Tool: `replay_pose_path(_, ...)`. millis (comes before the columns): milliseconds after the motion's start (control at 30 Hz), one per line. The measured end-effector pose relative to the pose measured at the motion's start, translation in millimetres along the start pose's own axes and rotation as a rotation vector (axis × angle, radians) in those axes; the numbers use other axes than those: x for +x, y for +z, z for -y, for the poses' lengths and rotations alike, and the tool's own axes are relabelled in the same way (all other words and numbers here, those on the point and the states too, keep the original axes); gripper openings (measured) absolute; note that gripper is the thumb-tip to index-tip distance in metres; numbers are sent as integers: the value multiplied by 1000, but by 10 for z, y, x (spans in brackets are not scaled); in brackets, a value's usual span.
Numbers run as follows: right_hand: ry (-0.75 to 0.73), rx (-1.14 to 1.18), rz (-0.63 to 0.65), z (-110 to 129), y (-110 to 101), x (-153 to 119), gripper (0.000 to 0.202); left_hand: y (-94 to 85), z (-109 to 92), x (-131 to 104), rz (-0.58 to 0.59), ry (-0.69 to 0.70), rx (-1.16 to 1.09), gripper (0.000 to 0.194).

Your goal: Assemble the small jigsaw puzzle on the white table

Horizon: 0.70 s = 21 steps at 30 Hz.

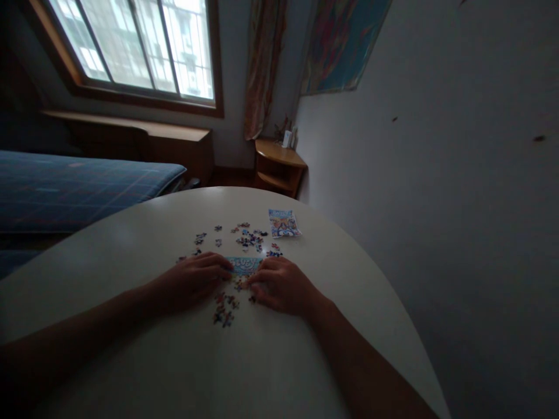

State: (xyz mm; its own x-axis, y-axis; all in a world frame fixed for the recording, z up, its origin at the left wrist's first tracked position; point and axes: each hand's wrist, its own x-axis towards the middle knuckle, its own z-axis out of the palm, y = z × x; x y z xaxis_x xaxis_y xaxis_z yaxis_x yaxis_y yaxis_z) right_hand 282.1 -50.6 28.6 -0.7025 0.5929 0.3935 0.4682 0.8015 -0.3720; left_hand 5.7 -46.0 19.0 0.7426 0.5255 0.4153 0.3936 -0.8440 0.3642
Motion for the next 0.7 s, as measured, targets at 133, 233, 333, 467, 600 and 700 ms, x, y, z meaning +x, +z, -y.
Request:
replay_pose_path(133,241,-131,-292,-188,-2,-12,13,4,2,3,11,14,6,24)
replay_pose_path(233,361,-175,-340,-327,-14,-29,21,4,1,8,15,30,15,24)
replay_pose_path(333,414,-225,-245,-390,6,-40,29,2,-3,12,14,31,21,22)
replay_pose_path(467,501,-263,-167,-383,25,-32,33,6,-5,14,-2,30,7,22)
replay_pose_path(600,615,-296,-193,-360,-35,-29,30,16,1,7,-14,34,0,21)
replay_pose_path(700,708,-354,-230,-365,-92,-44,22,22,9,-3,-3,28,-4,21)
